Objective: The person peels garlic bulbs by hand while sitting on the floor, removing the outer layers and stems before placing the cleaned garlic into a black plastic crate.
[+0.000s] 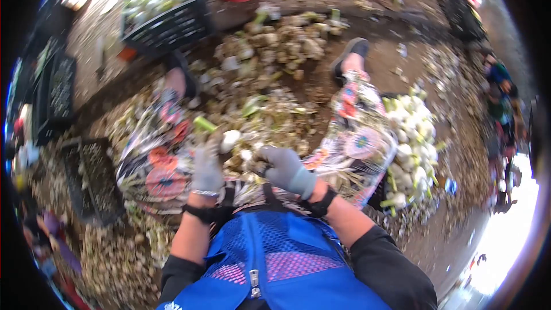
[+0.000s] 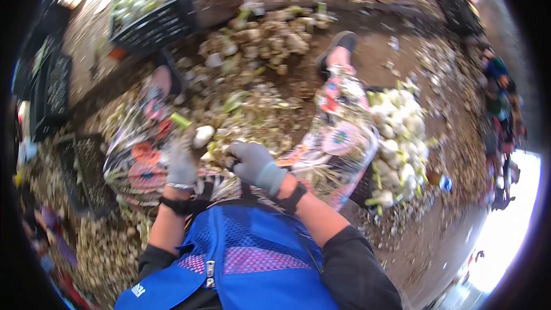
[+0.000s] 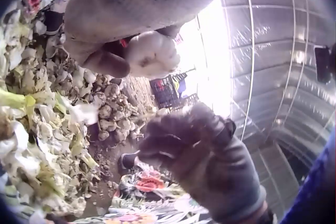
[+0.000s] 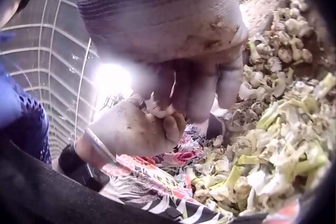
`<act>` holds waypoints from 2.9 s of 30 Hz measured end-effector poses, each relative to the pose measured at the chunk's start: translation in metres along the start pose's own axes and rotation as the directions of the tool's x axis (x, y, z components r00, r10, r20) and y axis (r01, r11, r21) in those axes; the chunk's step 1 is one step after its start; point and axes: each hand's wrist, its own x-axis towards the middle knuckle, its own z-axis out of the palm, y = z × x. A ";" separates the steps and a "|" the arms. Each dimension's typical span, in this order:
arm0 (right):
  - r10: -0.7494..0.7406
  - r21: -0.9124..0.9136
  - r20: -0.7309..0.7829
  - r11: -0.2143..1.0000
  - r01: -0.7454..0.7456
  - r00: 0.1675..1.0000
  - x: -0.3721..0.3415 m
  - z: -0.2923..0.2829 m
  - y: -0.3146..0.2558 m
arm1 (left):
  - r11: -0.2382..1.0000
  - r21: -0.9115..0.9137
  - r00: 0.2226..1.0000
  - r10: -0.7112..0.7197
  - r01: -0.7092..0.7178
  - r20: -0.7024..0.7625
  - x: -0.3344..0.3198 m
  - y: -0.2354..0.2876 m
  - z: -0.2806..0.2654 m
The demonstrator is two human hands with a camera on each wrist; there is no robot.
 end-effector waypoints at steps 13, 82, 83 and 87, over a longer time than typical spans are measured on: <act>-0.279 -0.254 -0.870 0.960 0.114 0.408 -0.116 -0.118 0.017 | 0.928 0.350 0.963 0.029 -0.126 0.269 -0.031 0.014 0.085; 0.000 0.583 -0.108 0.810 0.063 0.994 0.048 -0.018 0.003 | 0.591 0.560 0.800 0.543 -0.580 0.256 0.001 -0.001 0.017; -0.011 0.566 -0.075 0.823 0.052 0.997 0.048 -0.019 -0.005 | 0.651 0.542 0.840 0.487 -0.532 0.241 -0.009 0.010 0.018; 0.039 0.622 -0.101 0.783 0.033 0.994 0.046 -0.023 -0.042 | 0.934 0.072 0.906 0.316 -0.349 0.281 0.012 -0.005 0.002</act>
